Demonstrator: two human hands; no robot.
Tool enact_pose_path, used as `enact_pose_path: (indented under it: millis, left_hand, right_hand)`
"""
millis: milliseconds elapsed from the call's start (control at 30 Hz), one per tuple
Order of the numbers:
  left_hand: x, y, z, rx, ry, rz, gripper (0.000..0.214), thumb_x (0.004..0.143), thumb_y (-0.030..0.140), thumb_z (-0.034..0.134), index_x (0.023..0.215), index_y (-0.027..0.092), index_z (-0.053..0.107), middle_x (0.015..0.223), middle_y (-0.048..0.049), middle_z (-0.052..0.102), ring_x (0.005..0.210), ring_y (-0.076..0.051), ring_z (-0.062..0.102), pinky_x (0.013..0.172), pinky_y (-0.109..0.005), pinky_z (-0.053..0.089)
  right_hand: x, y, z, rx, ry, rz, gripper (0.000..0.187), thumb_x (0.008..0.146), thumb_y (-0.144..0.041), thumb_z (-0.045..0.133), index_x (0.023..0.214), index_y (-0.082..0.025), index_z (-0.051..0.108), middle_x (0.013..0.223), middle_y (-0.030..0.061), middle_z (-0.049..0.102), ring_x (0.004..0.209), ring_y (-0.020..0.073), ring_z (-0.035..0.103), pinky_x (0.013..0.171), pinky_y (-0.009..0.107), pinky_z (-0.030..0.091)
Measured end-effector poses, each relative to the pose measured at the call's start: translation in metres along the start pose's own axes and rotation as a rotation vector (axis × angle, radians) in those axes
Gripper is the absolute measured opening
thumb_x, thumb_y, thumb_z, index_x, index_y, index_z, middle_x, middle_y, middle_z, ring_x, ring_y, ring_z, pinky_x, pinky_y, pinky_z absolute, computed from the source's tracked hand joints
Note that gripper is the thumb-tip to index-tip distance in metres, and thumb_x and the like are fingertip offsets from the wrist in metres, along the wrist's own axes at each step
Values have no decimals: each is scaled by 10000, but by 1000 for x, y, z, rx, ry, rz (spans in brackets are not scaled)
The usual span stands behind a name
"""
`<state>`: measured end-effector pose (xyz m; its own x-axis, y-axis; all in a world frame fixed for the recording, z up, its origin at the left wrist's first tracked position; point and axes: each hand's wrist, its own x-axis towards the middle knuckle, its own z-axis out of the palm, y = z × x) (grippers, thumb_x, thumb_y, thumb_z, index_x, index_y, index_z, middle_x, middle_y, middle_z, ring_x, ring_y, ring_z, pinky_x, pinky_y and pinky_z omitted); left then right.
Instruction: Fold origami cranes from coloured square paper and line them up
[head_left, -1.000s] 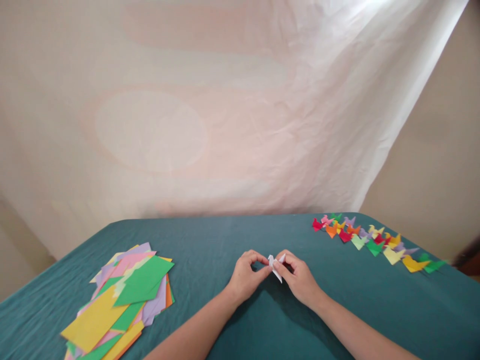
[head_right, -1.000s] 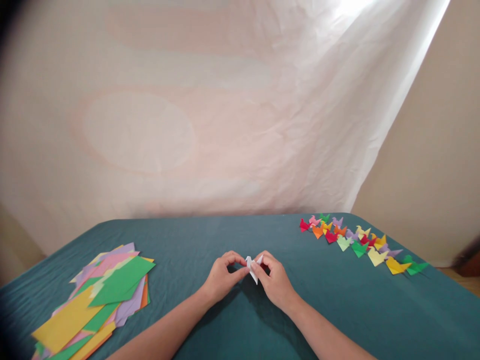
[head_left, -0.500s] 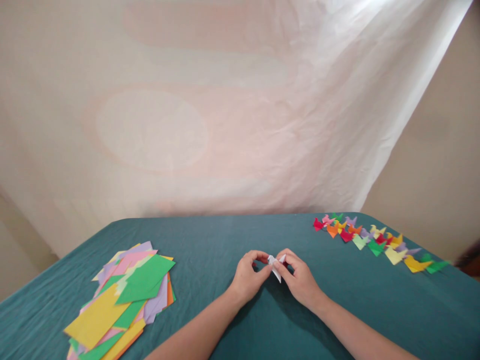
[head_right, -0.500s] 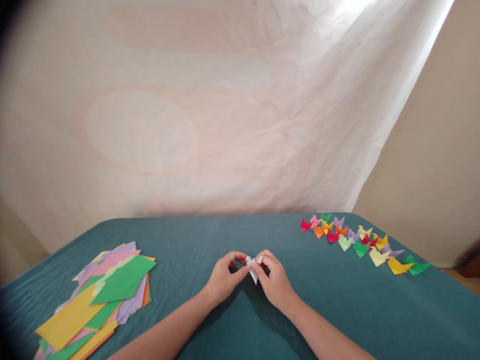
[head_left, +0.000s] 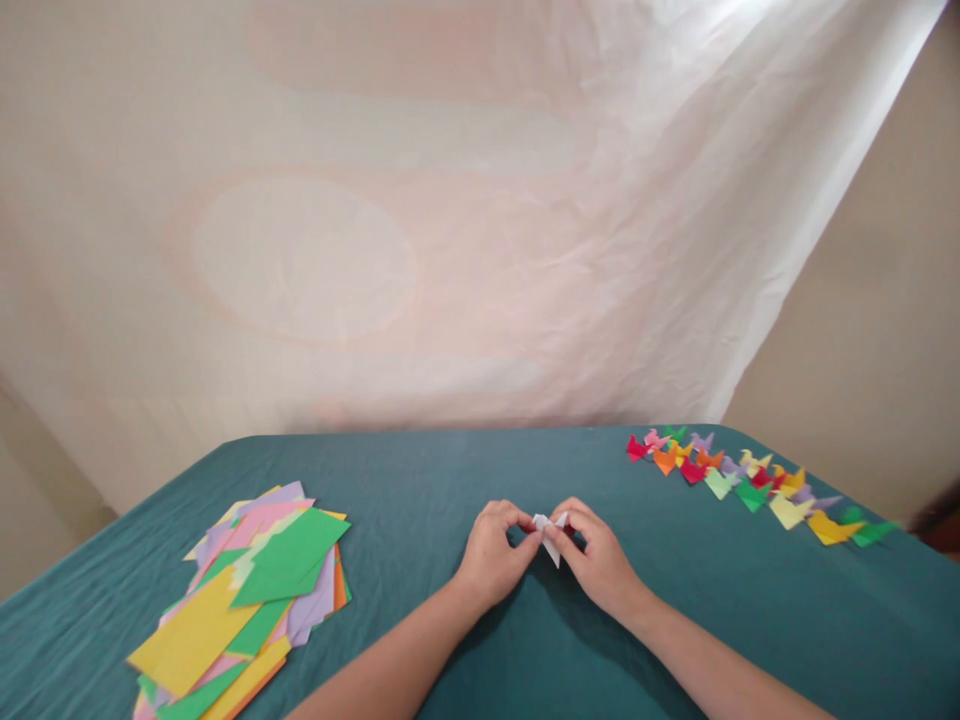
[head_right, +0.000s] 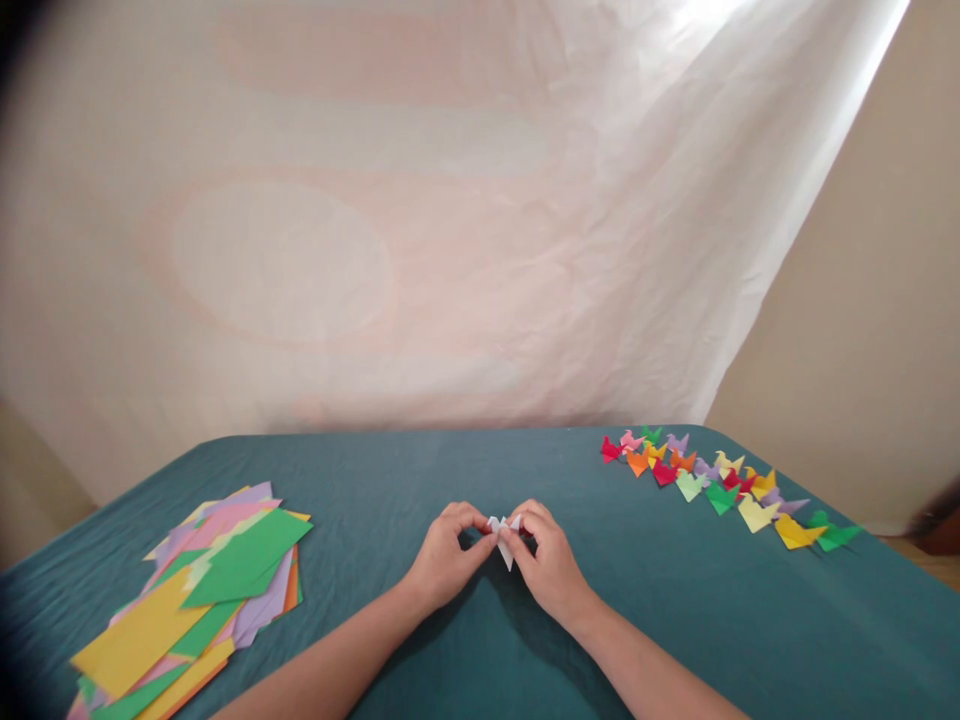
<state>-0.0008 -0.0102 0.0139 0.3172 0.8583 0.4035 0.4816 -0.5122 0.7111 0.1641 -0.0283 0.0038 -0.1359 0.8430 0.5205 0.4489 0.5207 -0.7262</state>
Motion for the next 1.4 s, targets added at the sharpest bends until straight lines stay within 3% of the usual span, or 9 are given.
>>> enact_pose_path:
  millis: [333,900,1400]
  left_hand:
    - [-1,-4,0,113,-19,40,71,771,224,589,708,196,608,766,-9,606,823,-180,527,769,-292,383]
    - [1,-11,2,95,-29,46,83,762,284,629,755,202,622,787,-8,616,840,-184,534,765,-286,382]
    - [4,-8,-2,69,-30,66,109,744,246,642,666,184,600,724,-8,603,787,-169,540,743,-277,385]
  right_hand:
    - [-1,4,3,-34,3,-72,181,880,-251,478,717,-191,529,782,34,529,771,168,515,706,291,408]
    - [1,4,0,52,-36,8,205,867,-289,515,751,-196,656,760,26,574,735,154,562,681,267,432]
    - [1,2,1,62,-40,-5,213,855,-318,524,727,-193,639,762,28,580,728,152,567,675,271,452]
